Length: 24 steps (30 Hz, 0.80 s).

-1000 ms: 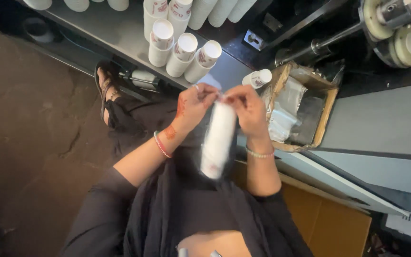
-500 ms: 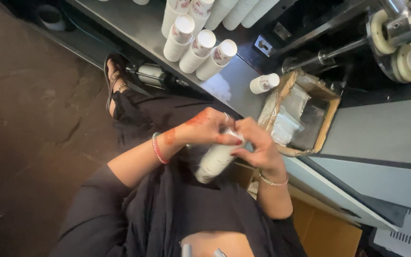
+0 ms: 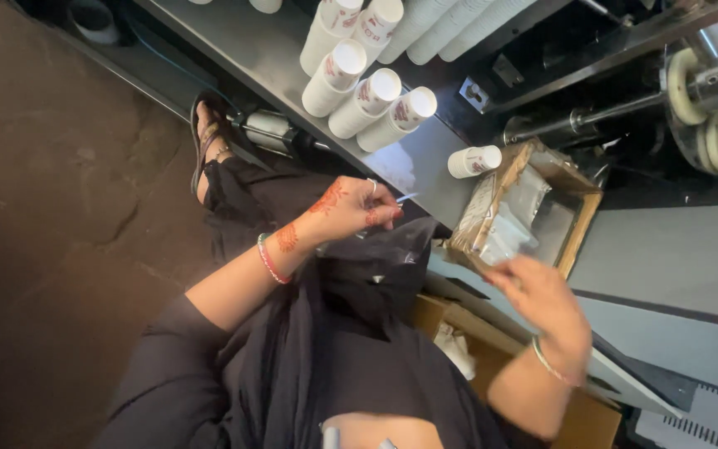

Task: Packaging stacks of manufactured paper cups into clear plastic bags.

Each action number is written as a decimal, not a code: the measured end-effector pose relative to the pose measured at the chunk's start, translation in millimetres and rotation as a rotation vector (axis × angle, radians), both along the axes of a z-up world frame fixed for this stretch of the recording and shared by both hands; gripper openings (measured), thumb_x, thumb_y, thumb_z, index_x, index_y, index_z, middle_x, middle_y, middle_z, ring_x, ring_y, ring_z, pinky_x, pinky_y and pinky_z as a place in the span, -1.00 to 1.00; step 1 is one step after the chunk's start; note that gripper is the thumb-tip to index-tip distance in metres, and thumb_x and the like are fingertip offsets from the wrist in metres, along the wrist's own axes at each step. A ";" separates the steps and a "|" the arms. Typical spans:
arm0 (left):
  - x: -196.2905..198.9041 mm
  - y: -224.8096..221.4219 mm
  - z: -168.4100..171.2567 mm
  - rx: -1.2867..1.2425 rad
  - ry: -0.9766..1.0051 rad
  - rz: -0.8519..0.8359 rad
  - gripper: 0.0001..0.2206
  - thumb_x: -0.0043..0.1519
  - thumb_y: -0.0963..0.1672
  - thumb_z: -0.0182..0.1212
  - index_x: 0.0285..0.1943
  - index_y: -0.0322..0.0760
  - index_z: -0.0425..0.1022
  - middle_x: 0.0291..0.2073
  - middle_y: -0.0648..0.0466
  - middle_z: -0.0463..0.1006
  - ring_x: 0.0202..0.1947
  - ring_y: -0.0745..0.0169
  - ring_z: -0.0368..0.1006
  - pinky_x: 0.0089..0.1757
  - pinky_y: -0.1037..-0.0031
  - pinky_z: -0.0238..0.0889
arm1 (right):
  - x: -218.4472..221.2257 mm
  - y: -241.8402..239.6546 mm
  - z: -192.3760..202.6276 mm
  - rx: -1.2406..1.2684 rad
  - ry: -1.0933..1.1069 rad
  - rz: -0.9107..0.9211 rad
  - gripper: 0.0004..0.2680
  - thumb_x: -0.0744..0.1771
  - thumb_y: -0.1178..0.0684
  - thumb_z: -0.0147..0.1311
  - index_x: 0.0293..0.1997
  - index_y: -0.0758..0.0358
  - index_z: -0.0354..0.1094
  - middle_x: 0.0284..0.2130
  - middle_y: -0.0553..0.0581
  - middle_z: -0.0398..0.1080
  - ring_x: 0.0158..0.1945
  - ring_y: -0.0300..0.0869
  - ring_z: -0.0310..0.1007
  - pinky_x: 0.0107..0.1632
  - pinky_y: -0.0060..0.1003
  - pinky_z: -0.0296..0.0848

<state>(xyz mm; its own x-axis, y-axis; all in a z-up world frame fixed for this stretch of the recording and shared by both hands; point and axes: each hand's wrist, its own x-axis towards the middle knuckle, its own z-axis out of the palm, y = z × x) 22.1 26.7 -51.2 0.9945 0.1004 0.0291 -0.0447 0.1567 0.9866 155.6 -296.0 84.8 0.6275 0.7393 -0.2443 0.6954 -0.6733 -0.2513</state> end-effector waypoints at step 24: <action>-15.0 14.1 -17.7 0.055 0.108 0.004 -0.81 0.24 -0.10 0.30 -0.14 -0.34 0.66 -0.45 0.13 0.68 -0.49 0.52 0.44 -0.40 0.58 0.34 | 114.7 231.6 -12.9 0.462 -0.295 0.378 -0.76 0.23 0.15 0.40 -0.29 0.33 0.29 -0.30 0.29 0.37 -0.17 0.18 0.43 -0.13 -0.08 0.42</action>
